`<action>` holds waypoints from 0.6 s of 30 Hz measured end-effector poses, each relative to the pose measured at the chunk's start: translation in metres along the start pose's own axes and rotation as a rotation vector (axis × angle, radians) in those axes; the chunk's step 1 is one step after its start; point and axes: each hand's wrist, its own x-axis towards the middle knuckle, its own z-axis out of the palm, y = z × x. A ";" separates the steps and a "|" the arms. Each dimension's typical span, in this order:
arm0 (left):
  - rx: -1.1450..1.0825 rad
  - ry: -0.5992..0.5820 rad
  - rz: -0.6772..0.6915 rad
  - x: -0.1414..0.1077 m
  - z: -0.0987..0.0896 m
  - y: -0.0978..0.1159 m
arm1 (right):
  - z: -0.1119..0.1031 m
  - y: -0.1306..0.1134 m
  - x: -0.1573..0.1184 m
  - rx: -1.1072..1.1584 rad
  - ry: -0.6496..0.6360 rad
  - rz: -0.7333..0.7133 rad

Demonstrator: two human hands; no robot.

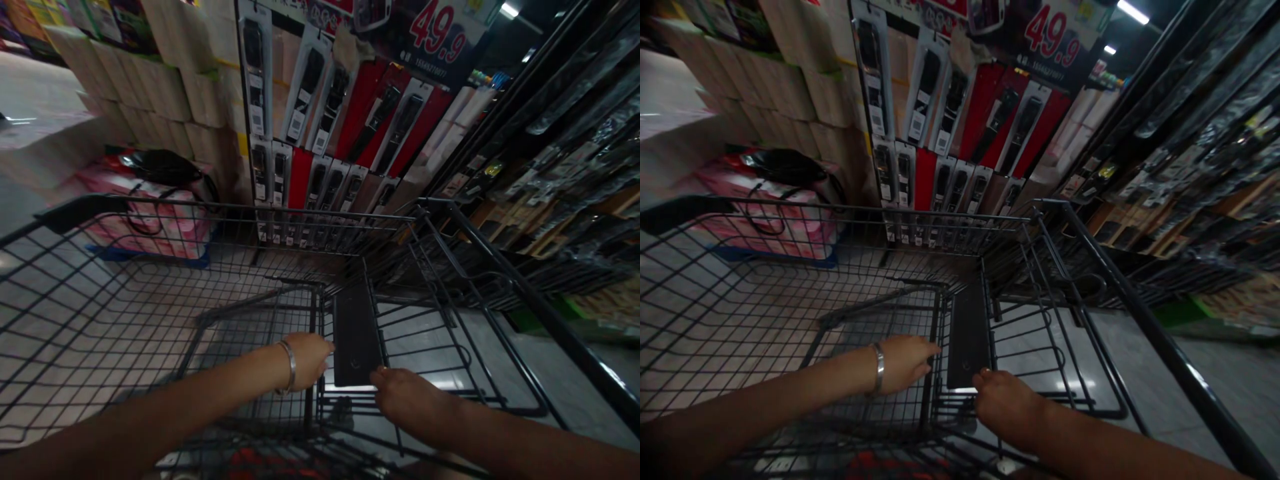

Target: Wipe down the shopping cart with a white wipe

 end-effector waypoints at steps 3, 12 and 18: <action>-0.110 0.044 -0.065 0.032 0.021 -0.004 | 0.006 0.002 -0.001 -0.025 -0.003 -0.005; -0.576 0.137 -0.535 0.101 0.094 -0.008 | 0.005 -0.002 -0.008 -0.044 0.165 -0.057; -0.815 0.183 -0.636 0.107 0.114 -0.023 | 0.017 0.000 0.001 -0.074 0.206 0.002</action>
